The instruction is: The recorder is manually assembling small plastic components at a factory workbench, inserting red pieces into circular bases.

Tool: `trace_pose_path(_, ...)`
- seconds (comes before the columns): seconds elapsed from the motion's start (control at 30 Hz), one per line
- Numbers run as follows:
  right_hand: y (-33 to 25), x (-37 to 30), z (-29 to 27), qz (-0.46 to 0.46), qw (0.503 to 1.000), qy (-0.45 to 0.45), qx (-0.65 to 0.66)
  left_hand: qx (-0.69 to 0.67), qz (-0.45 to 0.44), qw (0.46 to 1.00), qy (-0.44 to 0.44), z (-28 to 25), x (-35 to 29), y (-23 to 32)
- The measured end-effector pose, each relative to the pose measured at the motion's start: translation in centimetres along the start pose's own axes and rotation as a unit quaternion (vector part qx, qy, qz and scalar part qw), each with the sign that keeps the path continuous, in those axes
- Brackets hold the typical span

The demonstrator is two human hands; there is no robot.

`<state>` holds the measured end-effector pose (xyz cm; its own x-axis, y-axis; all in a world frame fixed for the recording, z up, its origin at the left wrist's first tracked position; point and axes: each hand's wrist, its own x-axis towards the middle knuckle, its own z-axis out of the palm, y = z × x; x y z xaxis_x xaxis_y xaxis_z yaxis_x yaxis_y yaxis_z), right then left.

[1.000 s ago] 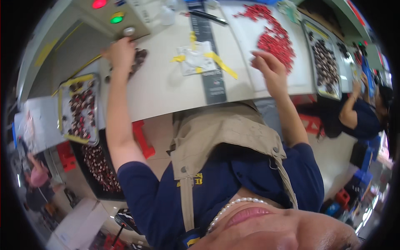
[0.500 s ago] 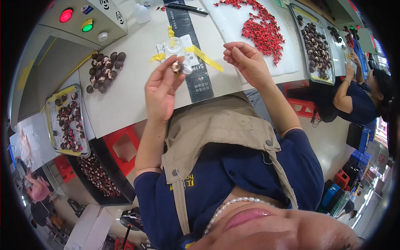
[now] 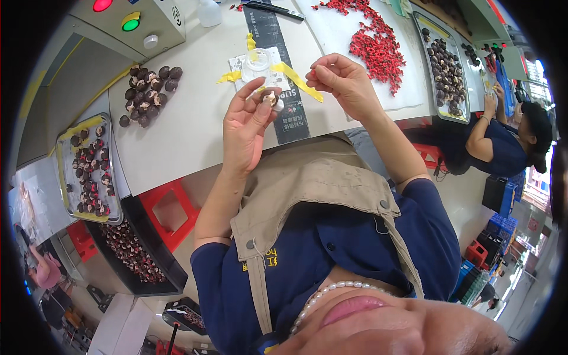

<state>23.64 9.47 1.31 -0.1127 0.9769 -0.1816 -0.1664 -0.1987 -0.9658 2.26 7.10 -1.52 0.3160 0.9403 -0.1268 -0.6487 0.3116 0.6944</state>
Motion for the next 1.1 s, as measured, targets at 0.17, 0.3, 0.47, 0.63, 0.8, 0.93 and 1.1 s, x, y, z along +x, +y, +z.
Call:
trace_pose_path(0.17, -1.2, 2.6, 2.0, -0.126, 0.981, -0.017, -0.149, -0.011, -0.029, 0.999, 0.009, -1.2, -0.6, 0.1)
trace_pose_path(0.3, -1.7, 4.9, 4.2, -0.341, 0.837, 0.034, -0.426, -0.049, -0.039, 0.998, 0.006, -1.6, -1.0, 0.8)
trace_pose_path(0.47, -1.5, 6.1, 5.6, -0.383, 0.777, 0.025, -0.5, -0.022, -0.023, 0.999, 0.034, -2.2, -1.4, 1.1)
trace_pose_path(0.63, -1.5, 6.3, 6.0, -0.399, 0.716, 0.02, -0.572, -0.022, -0.015, 1.0, 0.016, -2.6, -1.2, 1.4)
trace_pose_path(0.8, -1.9, 6.4, 6.0, -0.4, 0.725, 0.015, -0.561, -0.012, -0.013, 1.0, 0.025, -2.3, -0.8, 1.2)
trace_pose_path(0.93, -2.4, 5.9, 5.4, -0.383, 0.817, 0.026, -0.431, -0.043, -0.025, 0.999, 0.02, -1.6, -0.6, 1.1)
trace_pose_path(1.1, -2.5, 4.3, 5.0, -0.319, 0.863, 0.0, -0.391, -0.078, -0.033, 0.996, 0.019, -0.8, -0.4, 0.7)
